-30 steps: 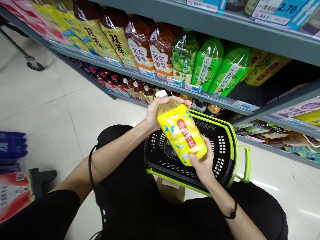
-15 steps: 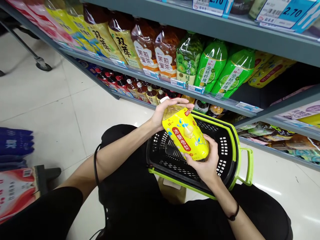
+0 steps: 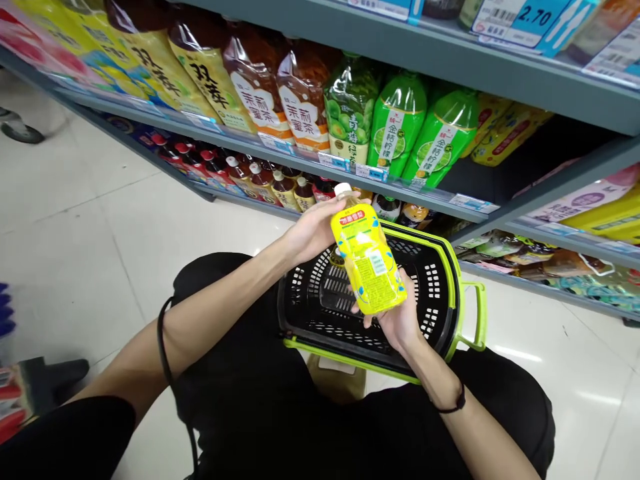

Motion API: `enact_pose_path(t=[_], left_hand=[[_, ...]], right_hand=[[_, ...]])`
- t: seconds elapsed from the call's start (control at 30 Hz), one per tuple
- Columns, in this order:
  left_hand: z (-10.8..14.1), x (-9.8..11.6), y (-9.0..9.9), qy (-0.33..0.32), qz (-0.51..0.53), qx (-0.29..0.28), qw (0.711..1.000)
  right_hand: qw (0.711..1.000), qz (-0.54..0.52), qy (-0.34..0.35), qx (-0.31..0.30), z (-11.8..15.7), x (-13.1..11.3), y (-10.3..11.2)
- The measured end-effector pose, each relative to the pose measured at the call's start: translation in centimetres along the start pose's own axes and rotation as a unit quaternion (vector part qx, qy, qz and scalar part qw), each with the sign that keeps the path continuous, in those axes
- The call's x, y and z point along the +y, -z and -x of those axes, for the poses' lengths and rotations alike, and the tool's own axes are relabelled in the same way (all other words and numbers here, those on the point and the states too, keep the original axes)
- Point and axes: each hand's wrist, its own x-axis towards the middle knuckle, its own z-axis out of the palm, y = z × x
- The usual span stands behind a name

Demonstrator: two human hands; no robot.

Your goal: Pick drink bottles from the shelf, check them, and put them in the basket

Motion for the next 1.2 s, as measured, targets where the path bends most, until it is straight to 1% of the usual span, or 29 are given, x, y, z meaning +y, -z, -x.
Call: enact_pose_path(t=[0.07, 0.17, 0.27, 0.43, 0.5, 0.67, 0.8, 0.9, 0.93, 1.0, 1.03, 1.07, 1.1, 1.13, 1.2], left_hand=[[-0.3, -0.8, 0.3, 0.012, -0.014, 0.024, 1.0], [-0.8, -1.7, 1.0, 0.05, -0.005, 0.059, 0.997], [-1.2, -2.4, 1.4, 0.072, 0.003, 0.094, 0.993], [-1.4, -3.2, 1.4, 0.067, 0.009, 0.152, 0.986], [-1.4, -3.3, 1.4, 0.068, 0.004, 0.155, 0.986], [-1.1, -2.8, 1.1, 0.05, -0.007, 0.101, 0.994], [-0.6, -2.1, 0.1, 0.028, 0.007, 0.063, 0.998], [-0.5, -1.7, -0.7, 0.02, 0.011, 0.046, 0.999], [-0.5, -1.6, -0.9, 0.018, 0.008, 0.042, 0.999], [-0.5, -1.4, -1.0, 0.014, 0.003, 0.036, 0.999], [-0.6, -1.4, -0.9, 0.012, 0.001, 0.037, 0.999], [-0.6, -1.4, -0.8, 0.01, 0.0, 0.04, 0.999], [-0.6, -1.4, -0.6, 0.011, -0.002, 0.045, 0.999], [-0.6, -1.5, -0.5, 0.016, -0.005, 0.049, 0.999], [-0.6, -1.7, -0.3, 0.032, -0.015, 0.054, 0.998]], right_hand=[[0.998, -0.013, -0.034, -0.046, 0.2, -0.5, 0.2], [0.995, -0.025, -0.061, -0.075, 0.2, -1.2, 0.7], [0.993, -0.044, -0.079, -0.072, 0.0, -1.8, 1.0], [0.99, -0.077, -0.111, -0.046, -0.4, -1.7, 1.1], [0.989, -0.092, -0.113, -0.034, -0.4, -1.7, 1.0], [0.99, -0.1, -0.098, -0.012, 0.1, -2.0, 0.1], [0.996, -0.079, -0.029, -0.018, 0.6, -2.7, -1.2], [0.998, -0.048, 0.028, -0.017, 0.8, -3.0, -1.8], [0.998, -0.026, 0.052, -0.009, 0.8, -3.0, -1.8], [0.991, 0.047, 0.125, 0.033, 0.7, -2.8, -1.5], [0.978, 0.099, 0.173, 0.061, 0.6, -2.7, -1.1], [0.958, 0.159, 0.224, 0.087, 0.5, -2.7, -0.6], [0.93, 0.221, 0.274, 0.103, 0.4, -2.7, -0.1], [0.9, 0.28, 0.317, 0.106, 0.4, -2.8, 0.5], [0.845, 0.371, 0.375, 0.084, 0.5, -3.1, 1.7]])
